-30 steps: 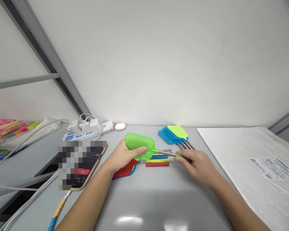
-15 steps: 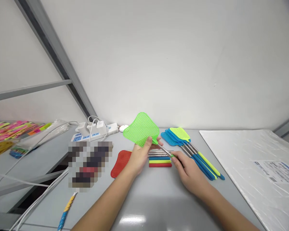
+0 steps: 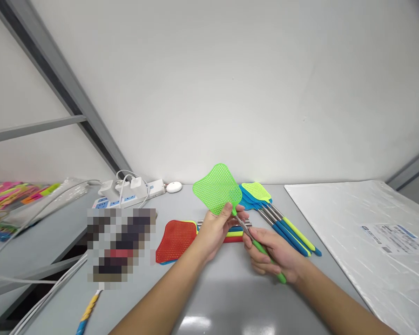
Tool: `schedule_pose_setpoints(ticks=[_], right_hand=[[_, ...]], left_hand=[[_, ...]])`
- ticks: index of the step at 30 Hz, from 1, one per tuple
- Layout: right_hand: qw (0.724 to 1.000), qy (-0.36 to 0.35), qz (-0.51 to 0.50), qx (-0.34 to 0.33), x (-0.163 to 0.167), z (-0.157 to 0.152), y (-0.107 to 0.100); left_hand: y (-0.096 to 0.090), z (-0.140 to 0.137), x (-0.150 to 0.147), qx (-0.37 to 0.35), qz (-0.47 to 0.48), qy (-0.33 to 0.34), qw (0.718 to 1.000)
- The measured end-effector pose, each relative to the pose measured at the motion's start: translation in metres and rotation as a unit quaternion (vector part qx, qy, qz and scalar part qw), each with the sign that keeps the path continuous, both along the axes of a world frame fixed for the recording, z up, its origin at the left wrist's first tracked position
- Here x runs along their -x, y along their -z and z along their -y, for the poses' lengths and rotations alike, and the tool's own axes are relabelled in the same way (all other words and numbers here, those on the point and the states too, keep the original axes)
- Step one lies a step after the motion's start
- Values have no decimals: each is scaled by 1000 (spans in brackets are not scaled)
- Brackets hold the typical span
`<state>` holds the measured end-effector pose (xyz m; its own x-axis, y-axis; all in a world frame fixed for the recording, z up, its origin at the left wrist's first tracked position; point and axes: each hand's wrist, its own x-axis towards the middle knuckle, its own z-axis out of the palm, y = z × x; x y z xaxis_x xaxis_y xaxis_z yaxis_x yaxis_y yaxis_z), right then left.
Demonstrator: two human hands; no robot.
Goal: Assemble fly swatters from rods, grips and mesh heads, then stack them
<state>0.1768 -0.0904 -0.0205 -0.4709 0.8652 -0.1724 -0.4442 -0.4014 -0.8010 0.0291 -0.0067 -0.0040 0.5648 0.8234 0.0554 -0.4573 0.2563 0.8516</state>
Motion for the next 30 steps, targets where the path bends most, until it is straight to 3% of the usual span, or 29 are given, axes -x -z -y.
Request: schedule_pose_setpoints(ticks=[11, 19, 24, 28, 30], right_hand=[[998, 57, 8, -8, 5, -1, -6], [994, 108, -4, -34, 9, -8, 6], [996, 85, -16, -26, 4, -7, 5], [986, 110, 107, -61, 2, -7, -2], [953, 150, 233, -125, 5, -8, -6]], left_hand=[[9, 0, 3, -68, -79, 125, 987], [11, 8, -8, -89, -121, 40, 988], [8, 14, -11, -104, -122, 17, 987], [8, 16, -14, -102, -134, -19, 985], [8, 14, -14, -113, -153, -57, 980]])
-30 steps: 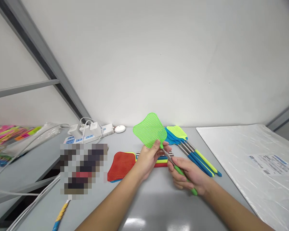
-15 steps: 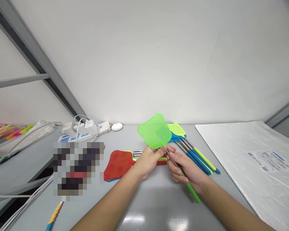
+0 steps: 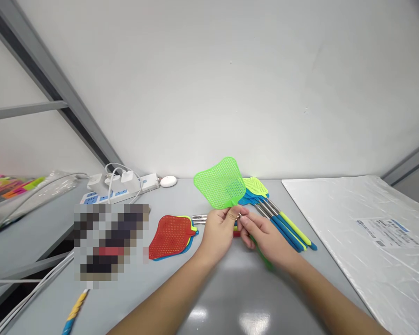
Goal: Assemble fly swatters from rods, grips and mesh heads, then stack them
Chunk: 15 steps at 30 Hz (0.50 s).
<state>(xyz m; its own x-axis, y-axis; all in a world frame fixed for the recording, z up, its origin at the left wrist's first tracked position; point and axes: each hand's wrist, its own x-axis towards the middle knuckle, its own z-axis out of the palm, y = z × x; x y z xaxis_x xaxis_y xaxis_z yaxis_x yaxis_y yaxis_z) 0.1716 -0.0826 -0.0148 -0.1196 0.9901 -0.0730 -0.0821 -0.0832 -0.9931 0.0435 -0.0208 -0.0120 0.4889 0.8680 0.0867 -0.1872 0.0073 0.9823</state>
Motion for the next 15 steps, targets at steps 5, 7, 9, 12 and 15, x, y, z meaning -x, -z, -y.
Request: schedule_pose_setpoints(ticks=[5, 7, 9, 12, 15], right_hand=[[960, 88, 237, -122, 12, 2, -7], [950, 94, 264, -135, 14, 3, -8], [942, 93, 290, -144, 12, 4, -7], [928, 105, 328, -142, 5, 6, -6], [922, 123, 337, -147, -2, 7, -6]], left_hand=[[-4, -6, 7, -59, -23, -127, 990], [-6, -7, 9, -66, -16, -135, 989], [-5, -5, 9, -58, -7, -132, 990], [0, 1, 5, -4, 12, -89, 996], [4, 8, 0, 58, 32, -23, 998]])
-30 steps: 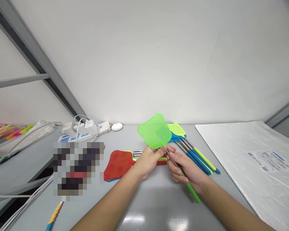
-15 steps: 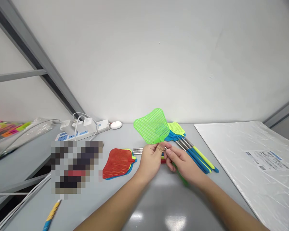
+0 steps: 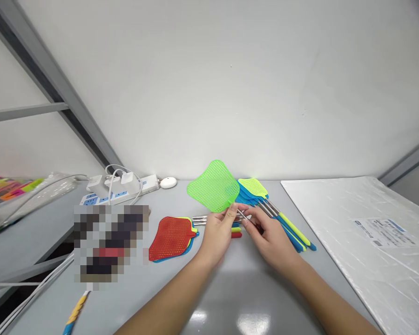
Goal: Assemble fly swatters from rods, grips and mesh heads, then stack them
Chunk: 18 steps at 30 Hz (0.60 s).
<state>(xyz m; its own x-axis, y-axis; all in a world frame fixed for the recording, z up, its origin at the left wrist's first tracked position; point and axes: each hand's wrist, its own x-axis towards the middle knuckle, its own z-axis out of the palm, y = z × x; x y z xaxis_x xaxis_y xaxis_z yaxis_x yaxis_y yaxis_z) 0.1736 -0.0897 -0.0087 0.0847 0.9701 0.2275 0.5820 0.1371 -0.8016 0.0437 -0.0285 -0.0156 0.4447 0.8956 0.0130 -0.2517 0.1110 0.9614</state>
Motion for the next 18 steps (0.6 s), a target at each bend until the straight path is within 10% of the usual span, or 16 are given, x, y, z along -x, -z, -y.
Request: schedule_pose_setpoints(ticks=[18], right_hand=[[956, 10, 243, -166, 4, -4, 1]], left_hand=[[2, 7, -6, 40, 39, -5, 998]])
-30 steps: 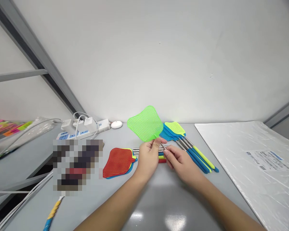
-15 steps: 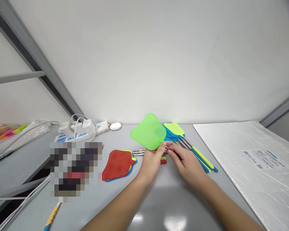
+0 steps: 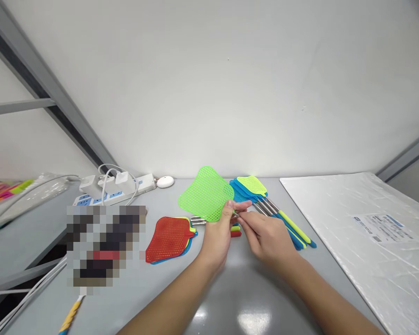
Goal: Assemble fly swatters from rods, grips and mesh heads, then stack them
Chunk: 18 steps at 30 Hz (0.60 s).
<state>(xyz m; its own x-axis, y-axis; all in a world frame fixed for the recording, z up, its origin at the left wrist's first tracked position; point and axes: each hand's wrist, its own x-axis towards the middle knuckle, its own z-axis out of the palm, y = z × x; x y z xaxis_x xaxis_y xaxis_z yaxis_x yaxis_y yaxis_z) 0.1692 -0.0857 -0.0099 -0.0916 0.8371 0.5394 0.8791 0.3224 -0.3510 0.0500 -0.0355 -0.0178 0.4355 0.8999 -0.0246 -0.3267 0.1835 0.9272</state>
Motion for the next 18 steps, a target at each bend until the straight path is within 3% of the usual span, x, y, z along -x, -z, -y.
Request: schedule_pose_setpoints(ticks=[8, 14, 18], right_hand=[[998, 60, 25, 25, -10, -1, 5], [997, 78, -1, 27, 4, 0, -3], [996, 74, -23, 45, 12, 0, -9]], left_hand=[[0, 1, -9, 8, -7, 60, 998], [-9, 0, 0, -59, -31, 1, 998], [-12, -1, 1, -60, -25, -38, 997]])
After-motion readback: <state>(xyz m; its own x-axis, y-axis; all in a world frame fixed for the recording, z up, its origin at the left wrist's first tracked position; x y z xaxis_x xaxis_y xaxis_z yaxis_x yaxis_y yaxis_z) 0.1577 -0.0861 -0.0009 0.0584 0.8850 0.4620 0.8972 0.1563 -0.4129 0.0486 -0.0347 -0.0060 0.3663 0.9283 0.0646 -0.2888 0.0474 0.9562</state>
